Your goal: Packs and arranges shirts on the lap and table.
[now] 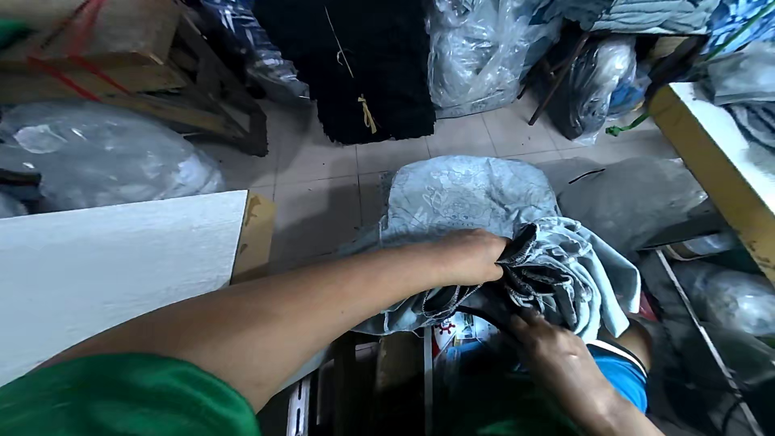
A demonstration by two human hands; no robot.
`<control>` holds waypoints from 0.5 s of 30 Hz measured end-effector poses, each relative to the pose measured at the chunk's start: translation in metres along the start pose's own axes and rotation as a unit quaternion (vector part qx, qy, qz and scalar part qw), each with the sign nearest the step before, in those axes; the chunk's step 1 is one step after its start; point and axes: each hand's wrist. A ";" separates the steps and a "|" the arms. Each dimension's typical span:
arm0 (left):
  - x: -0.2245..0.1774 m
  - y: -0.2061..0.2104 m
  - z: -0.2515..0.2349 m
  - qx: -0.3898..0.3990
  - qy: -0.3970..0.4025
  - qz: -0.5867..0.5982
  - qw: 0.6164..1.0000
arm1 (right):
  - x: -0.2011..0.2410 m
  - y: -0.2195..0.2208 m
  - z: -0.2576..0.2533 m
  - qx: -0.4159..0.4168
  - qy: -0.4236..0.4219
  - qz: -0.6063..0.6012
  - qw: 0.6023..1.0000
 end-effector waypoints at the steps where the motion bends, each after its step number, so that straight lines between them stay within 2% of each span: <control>1: 0.001 0.002 0.000 0.001 0.003 -0.002 1.000 | -0.007 -0.006 -0.002 -0.040 -0.013 -0.009 0.999; 3: 0.000 0.004 0.000 0.012 0.010 -0.011 1.000 | -0.022 -0.018 -0.011 -0.093 -0.012 -0.025 0.995; 6: -0.002 0.006 0.001 0.020 0.010 -0.018 1.000 | -0.034 -0.024 -0.024 -0.128 0.002 -0.031 0.991; 12: -0.009 0.013 0.004 -0.041 0.010 -0.028 0.999 | -0.023 -0.016 -0.029 -0.180 0.028 -0.028 0.983; 15: -0.006 0.009 0.003 -0.066 0.018 0.006 0.998 | -0.010 -0.003 -0.010 -0.205 -0.055 -0.035 0.977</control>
Point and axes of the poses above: each hand's wrist, its own z-axis away from the middle knuckle, its own y-axis out of the palm, x = y × z, and after that the axes turned 8 degrees about z, right-handed
